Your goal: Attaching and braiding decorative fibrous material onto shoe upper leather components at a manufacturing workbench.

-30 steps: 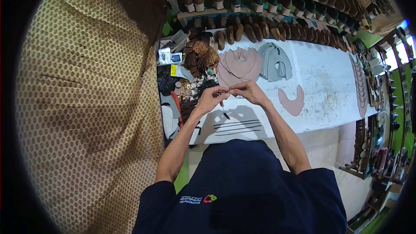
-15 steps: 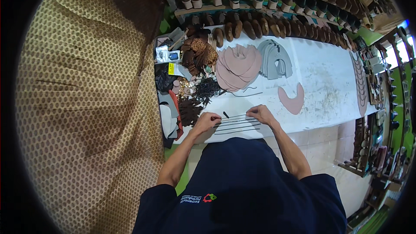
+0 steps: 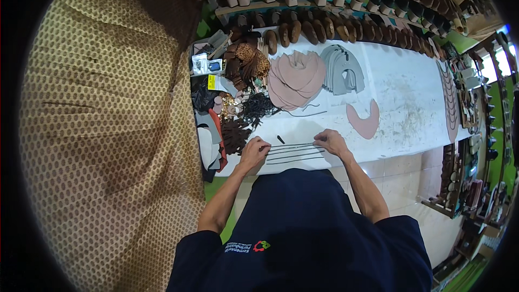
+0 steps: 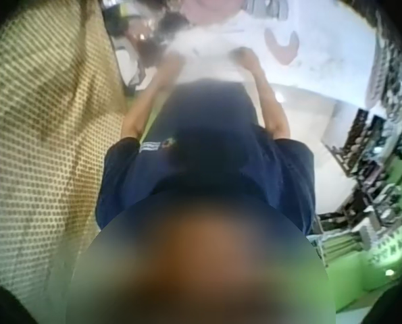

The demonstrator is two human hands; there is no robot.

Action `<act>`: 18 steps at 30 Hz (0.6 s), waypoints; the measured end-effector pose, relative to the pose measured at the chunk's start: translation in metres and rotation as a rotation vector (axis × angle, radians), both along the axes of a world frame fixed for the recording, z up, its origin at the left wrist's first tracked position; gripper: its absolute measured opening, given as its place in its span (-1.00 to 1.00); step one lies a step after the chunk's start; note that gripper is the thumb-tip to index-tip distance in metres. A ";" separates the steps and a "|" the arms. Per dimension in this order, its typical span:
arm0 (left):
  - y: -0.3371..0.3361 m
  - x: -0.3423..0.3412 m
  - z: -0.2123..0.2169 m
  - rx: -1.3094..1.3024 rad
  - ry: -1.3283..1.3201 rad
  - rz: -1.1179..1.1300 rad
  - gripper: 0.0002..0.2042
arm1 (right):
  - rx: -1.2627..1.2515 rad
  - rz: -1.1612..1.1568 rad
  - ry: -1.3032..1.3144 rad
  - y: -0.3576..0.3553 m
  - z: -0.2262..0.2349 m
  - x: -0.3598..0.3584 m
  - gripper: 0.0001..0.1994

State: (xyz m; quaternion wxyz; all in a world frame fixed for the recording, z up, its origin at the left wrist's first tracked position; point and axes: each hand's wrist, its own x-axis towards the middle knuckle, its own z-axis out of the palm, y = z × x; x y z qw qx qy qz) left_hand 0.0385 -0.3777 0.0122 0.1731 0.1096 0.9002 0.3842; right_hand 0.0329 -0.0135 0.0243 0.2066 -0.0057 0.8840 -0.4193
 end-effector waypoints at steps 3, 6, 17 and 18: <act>-0.001 0.003 -0.003 0.005 0.024 0.028 -0.81 | 0.087 0.020 0.068 0.002 0.000 0.000 -0.76; 0.003 0.007 -0.001 -0.109 0.280 -0.008 -0.80 | 0.090 -0.026 0.117 0.000 0.003 0.004 -0.77; 0.009 0.012 -0.004 -0.167 0.375 -0.061 -0.84 | 0.100 -0.078 0.169 0.011 -0.006 0.014 -0.75; 0.009 0.013 -0.005 -0.209 0.379 -0.064 -0.85 | 0.105 -0.074 0.185 0.011 -0.006 0.014 -0.75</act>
